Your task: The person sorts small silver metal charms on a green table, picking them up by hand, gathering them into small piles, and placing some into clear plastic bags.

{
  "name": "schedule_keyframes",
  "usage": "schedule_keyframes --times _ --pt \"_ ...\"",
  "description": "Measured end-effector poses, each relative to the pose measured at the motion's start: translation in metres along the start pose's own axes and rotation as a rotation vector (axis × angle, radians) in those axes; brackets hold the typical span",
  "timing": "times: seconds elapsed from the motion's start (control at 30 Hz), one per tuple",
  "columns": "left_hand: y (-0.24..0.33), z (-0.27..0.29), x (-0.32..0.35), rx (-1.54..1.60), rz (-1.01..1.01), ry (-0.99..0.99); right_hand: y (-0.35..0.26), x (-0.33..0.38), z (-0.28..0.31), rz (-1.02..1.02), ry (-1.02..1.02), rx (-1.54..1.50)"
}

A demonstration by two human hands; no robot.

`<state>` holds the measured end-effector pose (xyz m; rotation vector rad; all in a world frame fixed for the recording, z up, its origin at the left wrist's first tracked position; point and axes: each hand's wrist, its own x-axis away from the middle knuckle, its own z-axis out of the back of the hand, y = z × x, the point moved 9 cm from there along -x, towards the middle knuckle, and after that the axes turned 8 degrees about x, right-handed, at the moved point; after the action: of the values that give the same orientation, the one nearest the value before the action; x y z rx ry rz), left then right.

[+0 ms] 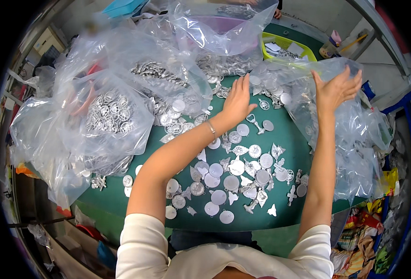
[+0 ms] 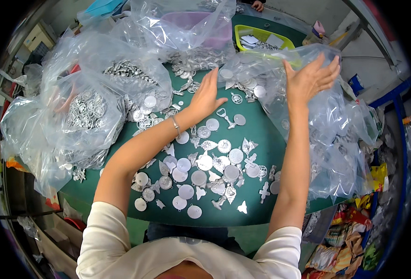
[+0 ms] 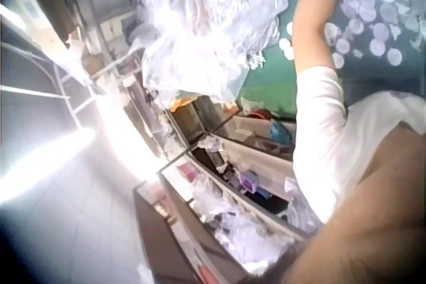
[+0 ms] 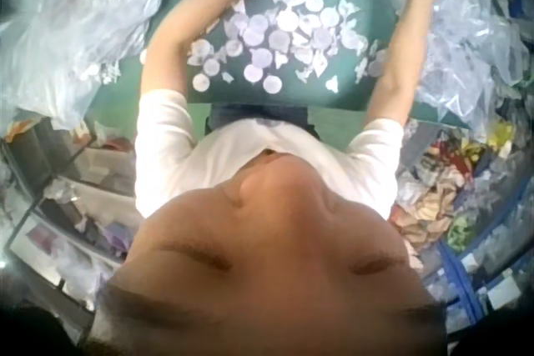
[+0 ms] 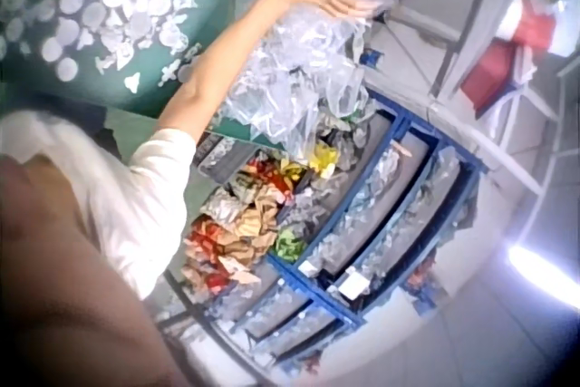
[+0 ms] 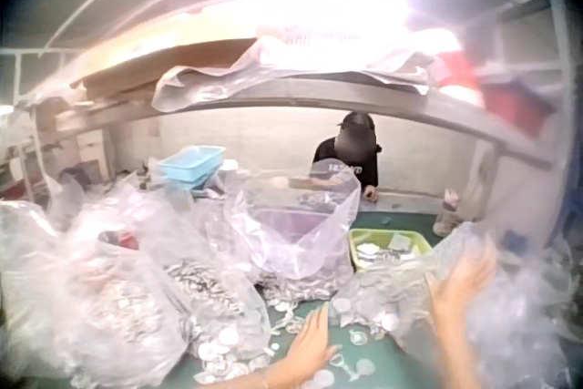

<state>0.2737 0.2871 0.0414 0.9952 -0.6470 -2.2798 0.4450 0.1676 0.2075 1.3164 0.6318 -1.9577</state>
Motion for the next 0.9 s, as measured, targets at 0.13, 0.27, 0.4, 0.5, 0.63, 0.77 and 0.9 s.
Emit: schedule_keyframes --times 0.13,0.27,0.4,0.5,0.63,0.77,0.9 --pt "-0.006 -0.003 -0.043 -0.003 -0.062 0.104 0.011 -0.006 0.012 -0.033 -0.018 0.019" --pt "-0.001 -0.004 -0.068 0.170 0.029 0.172 0.041 0.006 -0.034 -0.142 -0.659 -0.111" --pt "0.004 -0.004 -0.059 0.350 0.026 0.237 0.007 0.012 -0.048 0.288 -0.664 -0.114" --pt "-0.002 0.010 -0.046 0.396 0.005 0.346 0.003 -0.005 -0.059 -0.016 -0.694 -0.513" --pt "-0.010 0.012 -0.030 0.454 0.076 0.407 0.028 -0.045 -0.091 -0.548 -0.566 -0.908" --pt "-0.004 -0.006 -0.024 0.344 0.031 0.236 0.037 -0.083 -0.098 -0.851 -0.324 -1.412" --pt "0.004 -0.032 -0.031 0.291 -0.074 0.165 0.044 -0.094 -0.128 -0.954 -0.174 -1.505"
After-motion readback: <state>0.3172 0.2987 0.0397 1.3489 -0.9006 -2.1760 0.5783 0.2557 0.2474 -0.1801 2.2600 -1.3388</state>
